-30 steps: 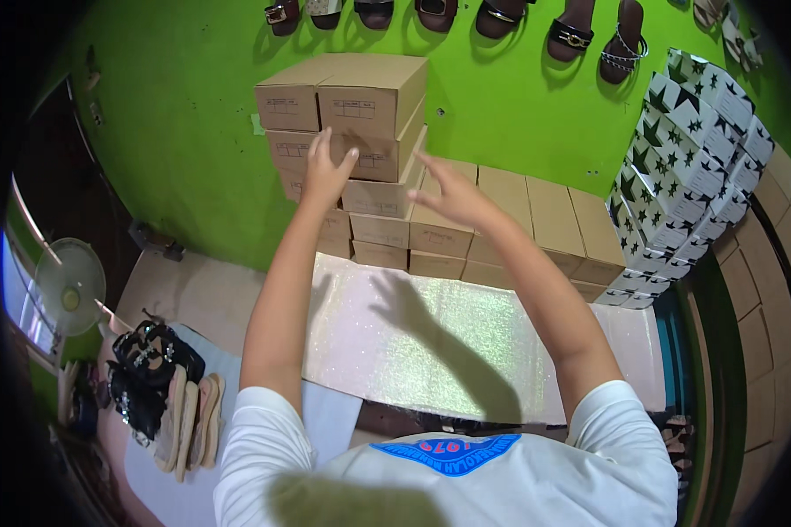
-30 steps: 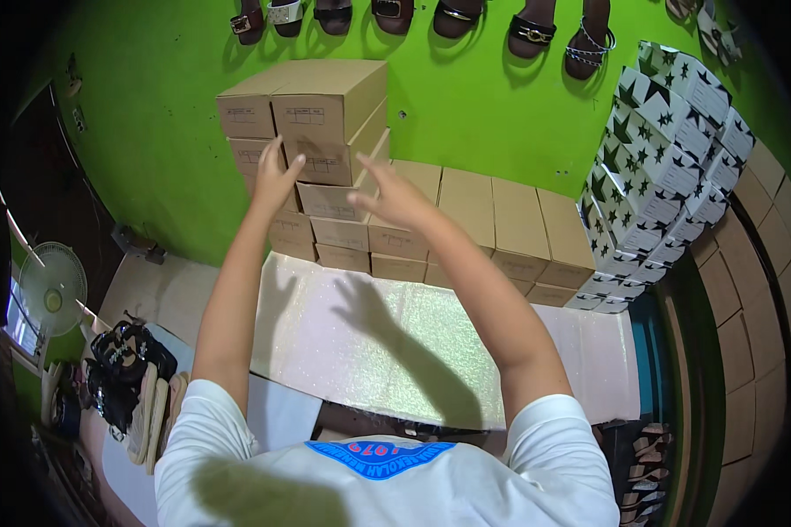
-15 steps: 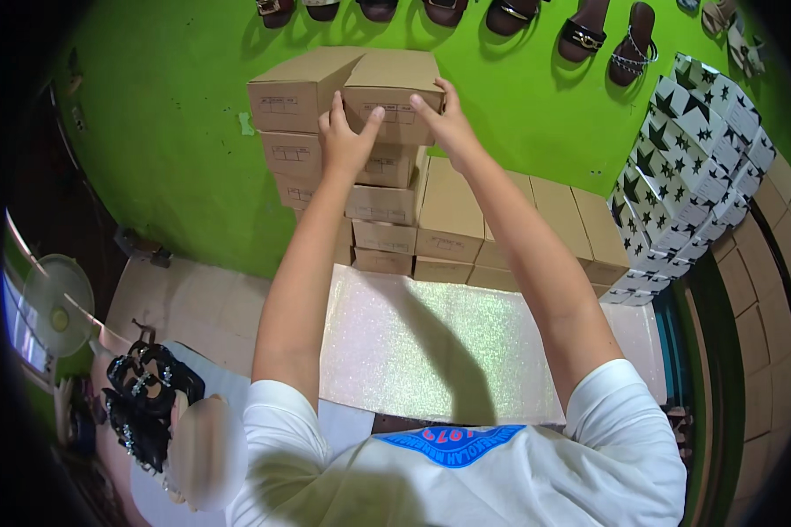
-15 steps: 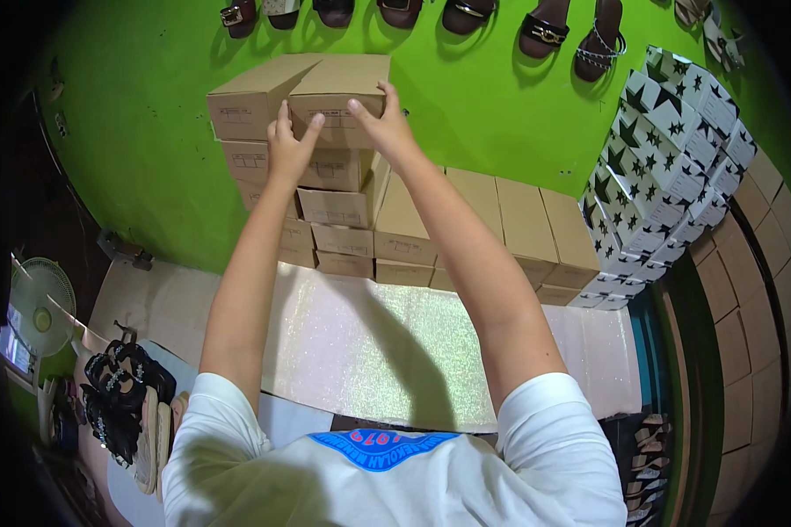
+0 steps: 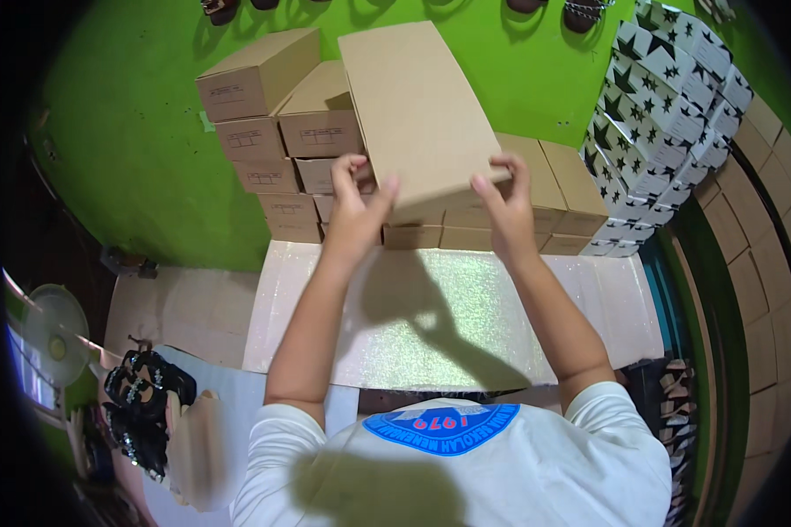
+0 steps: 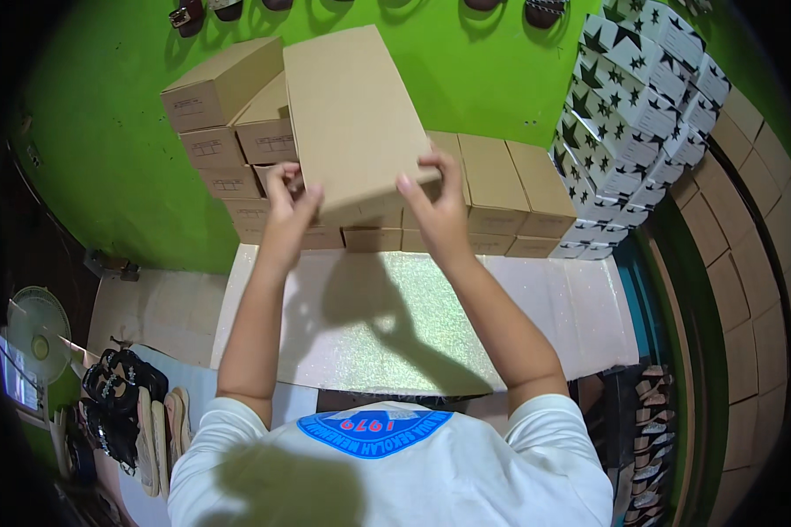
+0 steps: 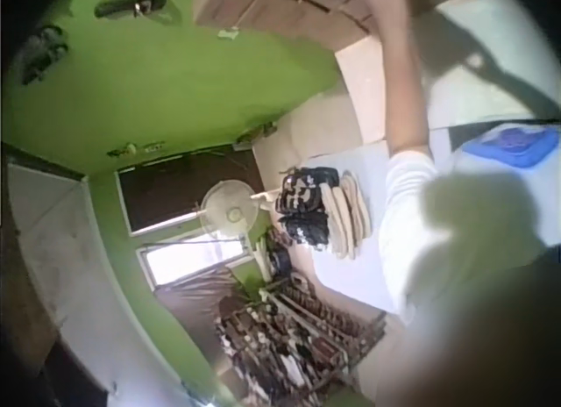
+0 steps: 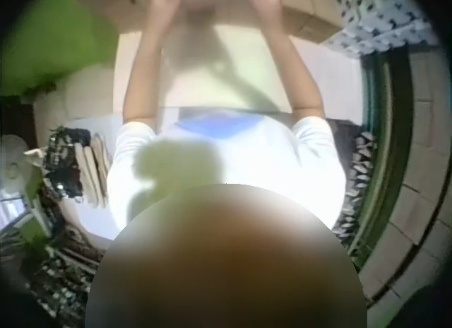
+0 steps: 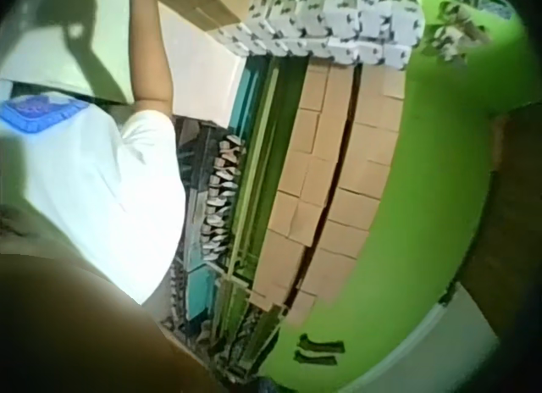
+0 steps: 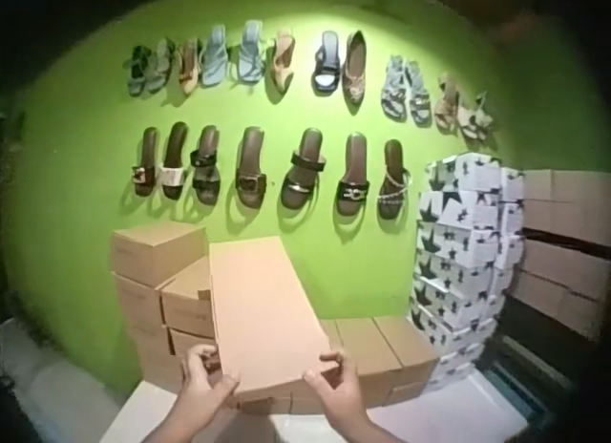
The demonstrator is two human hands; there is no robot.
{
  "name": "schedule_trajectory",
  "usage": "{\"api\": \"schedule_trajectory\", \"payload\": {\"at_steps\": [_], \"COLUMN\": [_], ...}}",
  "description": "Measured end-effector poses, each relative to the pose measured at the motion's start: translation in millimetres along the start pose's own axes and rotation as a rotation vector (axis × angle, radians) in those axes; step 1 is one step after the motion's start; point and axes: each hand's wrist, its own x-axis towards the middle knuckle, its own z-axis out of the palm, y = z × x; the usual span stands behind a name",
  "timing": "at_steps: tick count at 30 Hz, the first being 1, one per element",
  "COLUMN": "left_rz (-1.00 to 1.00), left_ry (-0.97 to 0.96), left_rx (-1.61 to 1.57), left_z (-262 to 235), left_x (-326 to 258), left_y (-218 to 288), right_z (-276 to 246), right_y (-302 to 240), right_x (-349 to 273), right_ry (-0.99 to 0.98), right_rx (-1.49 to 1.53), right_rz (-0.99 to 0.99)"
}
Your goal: Packaging sandals into boxes and stacking the finished boxes on a shelf.
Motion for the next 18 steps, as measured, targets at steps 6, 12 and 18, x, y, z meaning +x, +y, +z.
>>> {"api": "schedule_trajectory", "payload": {"at_steps": [6, 12, 18], "left_rz": [-0.229, -0.387, -0.529], "left_ry": [-0.256, -0.363, -0.358], "left_rx": [0.27, 0.258, 0.079], "left_z": [32.6, 49.3, 69.9], "left_x": [-109.6, -190.5, -241.3], "left_y": [-24.1, -105.8, -133.2], "right_z": [-62.1, -101.0, -131.7], "right_y": [12.7, 62.4, 97.4], "right_x": [-122.3, -208.3, -234.0], "right_ry": [0.093, 0.091, 0.045], "right_rx": [-0.005, -0.012, -0.072], "right_rz": [0.099, 0.404, 0.453]}}
